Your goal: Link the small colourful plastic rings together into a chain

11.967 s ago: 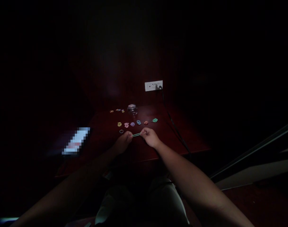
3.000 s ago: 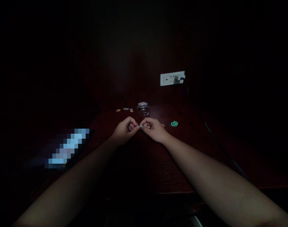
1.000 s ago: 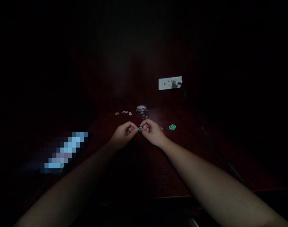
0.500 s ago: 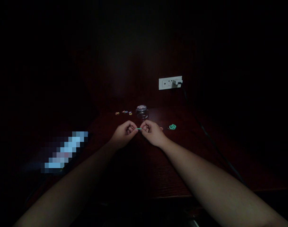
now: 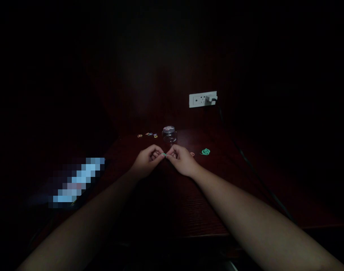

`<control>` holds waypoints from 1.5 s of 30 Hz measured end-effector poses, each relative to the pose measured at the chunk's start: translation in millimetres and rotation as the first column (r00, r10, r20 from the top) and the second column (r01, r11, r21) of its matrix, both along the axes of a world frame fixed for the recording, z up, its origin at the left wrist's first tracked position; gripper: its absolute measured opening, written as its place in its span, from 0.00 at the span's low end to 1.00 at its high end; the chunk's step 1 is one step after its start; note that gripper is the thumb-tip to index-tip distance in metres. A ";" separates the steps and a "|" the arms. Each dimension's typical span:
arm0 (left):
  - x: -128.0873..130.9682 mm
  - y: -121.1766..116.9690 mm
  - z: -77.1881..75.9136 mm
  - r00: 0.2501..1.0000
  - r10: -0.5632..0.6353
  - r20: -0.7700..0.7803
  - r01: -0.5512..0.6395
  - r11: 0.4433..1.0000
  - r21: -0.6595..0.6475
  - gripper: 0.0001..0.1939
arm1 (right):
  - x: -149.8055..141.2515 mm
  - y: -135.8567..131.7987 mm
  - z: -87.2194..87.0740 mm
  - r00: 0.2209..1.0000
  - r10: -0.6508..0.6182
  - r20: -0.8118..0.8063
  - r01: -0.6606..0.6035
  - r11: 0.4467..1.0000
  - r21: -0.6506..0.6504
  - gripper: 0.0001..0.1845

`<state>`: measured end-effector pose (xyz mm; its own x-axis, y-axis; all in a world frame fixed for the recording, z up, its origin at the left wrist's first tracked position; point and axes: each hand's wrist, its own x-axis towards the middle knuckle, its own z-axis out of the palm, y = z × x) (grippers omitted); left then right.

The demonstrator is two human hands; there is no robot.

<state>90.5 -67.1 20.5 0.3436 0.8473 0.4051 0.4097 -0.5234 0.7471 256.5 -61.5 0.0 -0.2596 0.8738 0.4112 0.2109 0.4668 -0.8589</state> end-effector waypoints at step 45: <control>0.0 0.4 -1.3 0.996 -0.006 -0.088 0.010 0.999 0.049 0.08 | 2.4 1.1 1.0 0.988 -0.069 0.137 0.062 0.997 0.053 0.18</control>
